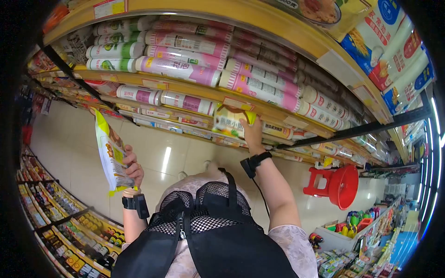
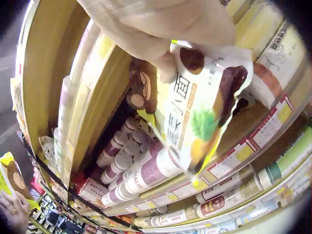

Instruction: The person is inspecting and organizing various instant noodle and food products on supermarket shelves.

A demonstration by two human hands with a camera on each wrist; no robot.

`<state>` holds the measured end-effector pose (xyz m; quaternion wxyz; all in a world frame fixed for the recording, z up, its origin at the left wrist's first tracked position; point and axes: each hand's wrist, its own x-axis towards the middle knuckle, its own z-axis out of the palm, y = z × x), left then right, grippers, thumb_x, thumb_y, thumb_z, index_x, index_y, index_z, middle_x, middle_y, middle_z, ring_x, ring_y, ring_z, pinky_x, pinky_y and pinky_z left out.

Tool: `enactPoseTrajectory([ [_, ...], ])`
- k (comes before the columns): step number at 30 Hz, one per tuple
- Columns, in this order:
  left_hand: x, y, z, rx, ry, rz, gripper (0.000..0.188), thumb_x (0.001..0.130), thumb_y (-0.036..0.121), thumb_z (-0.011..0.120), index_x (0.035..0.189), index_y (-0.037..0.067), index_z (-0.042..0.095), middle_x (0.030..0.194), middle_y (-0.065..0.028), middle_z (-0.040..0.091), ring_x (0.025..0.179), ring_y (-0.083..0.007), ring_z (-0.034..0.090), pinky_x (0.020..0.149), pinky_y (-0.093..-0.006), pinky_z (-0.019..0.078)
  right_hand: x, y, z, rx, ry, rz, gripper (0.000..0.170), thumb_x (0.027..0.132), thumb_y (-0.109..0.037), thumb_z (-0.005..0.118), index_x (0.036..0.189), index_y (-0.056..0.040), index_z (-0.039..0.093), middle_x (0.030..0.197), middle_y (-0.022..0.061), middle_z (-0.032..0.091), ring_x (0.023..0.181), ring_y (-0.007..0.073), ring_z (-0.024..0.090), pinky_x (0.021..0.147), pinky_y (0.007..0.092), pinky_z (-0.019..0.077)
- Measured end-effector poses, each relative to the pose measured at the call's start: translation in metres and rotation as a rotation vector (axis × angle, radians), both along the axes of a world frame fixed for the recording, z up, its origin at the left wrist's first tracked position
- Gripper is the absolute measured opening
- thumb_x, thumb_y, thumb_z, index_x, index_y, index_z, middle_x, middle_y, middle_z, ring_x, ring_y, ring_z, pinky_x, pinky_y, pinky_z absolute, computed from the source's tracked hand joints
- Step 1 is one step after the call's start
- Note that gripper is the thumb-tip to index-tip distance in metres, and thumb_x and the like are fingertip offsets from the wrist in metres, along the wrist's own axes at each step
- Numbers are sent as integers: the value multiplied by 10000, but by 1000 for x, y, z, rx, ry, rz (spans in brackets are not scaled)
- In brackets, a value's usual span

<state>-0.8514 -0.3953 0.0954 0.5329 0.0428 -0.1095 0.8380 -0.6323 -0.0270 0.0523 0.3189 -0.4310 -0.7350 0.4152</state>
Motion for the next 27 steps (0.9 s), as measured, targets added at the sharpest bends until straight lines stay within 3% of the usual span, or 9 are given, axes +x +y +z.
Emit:
enactPoseTrajectory([
  [5, 16, -16, 12, -131, 78, 139, 503, 905, 215, 580, 1329, 67, 354, 849, -40, 487, 519, -123, 482, 443, -243, 420, -33, 40, -34, 324, -105, -206, 289, 818, -236, 667, 825, 51, 646, 744, 198, 657, 703, 408, 617, 681, 455, 470],
  [8, 24, -25, 17, -186, 100, 213, 507, 900, 199, 591, 1326, 58, 355, 842, -39, 486, 513, -115, 480, 424, -229, 410, -38, 57, -56, 470, -502, -82, 303, 853, -252, 614, 967, 28, 634, 888, 223, 657, 807, 405, 614, 723, 470, 464],
  [11, 30, -33, 21, -211, 108, 279, 506, 898, 194, 594, 1322, 51, 357, 838, -36, 486, 515, -117, 487, 417, -224, 406, -53, 61, -90, 407, -361, -292, 382, 883, -301, 547, 1157, -36, 575, 1073, 230, 619, 929, 392, 598, 775, 483, 454],
  [14, 35, -38, 21, -236, 91, 320, 500, 897, 186, 597, 1316, 49, 361, 829, -34, 486, 510, -116, 481, 415, -222, 404, -52, 66, -74, 106, -523, -96, 468, 880, -354, 521, 1271, -98, 499, 1194, 224, 564, 1041, 378, 568, 831, 469, 459],
  [18, 41, -40, 18, -320, 147, 374, 554, 872, 269, 641, 1308, 69, 366, 796, -16, 464, 490, -96, 439, 409, -213, 386, -50, 78, -88, 481, -731, 186, 444, 878, -346, 502, 1251, -105, 521, 1166, 224, 578, 1037, 387, 576, 837, 466, 478],
  [20, 43, -40, 19, -361, 162, 397, 576, 861, 306, 657, 1303, 77, 367, 784, -6, 453, 480, -88, 420, 406, -211, 379, -61, 49, -32, 75, -893, 180, 396, 821, -190, 602, 1165, 1, 551, 1080, 231, 611, 1007, 400, 570, 894, 469, 428],
  [22, 45, -35, 24, -472, 197, 390, 608, 842, 370, 671, 1287, 91, 366, 768, 9, 436, 467, -75, 394, 396, -213, 365, -58, 44, -36, 57, -926, 336, 453, 853, -205, 504, 1282, -61, 489, 1292, 271, 473, 1220, 396, 433, 1028, 496, 319],
  [24, 44, -32, 25, -479, 221, 390, 605, 842, 378, 668, 1280, 97, 359, 762, 14, 429, 458, -71, 378, 389, -214, 355, -51, 30, -55, 495, -920, 227, 487, 842, -126, 498, 1307, 8, 441, 1328, 347, 380, 1299, 437, 303, 1079, 508, 227],
  [27, 44, -30, 24, -494, 249, 393, 612, 840, 378, 671, 1282, 96, 357, 766, 12, 428, 460, -70, 383, 387, -211, 350, -42, 12, -43, 361, -978, 309, 507, 844, -44, 474, 1329, 66, 378, 1379, 397, 229, 1323, 490, 209, 1089, 512, 215],
])
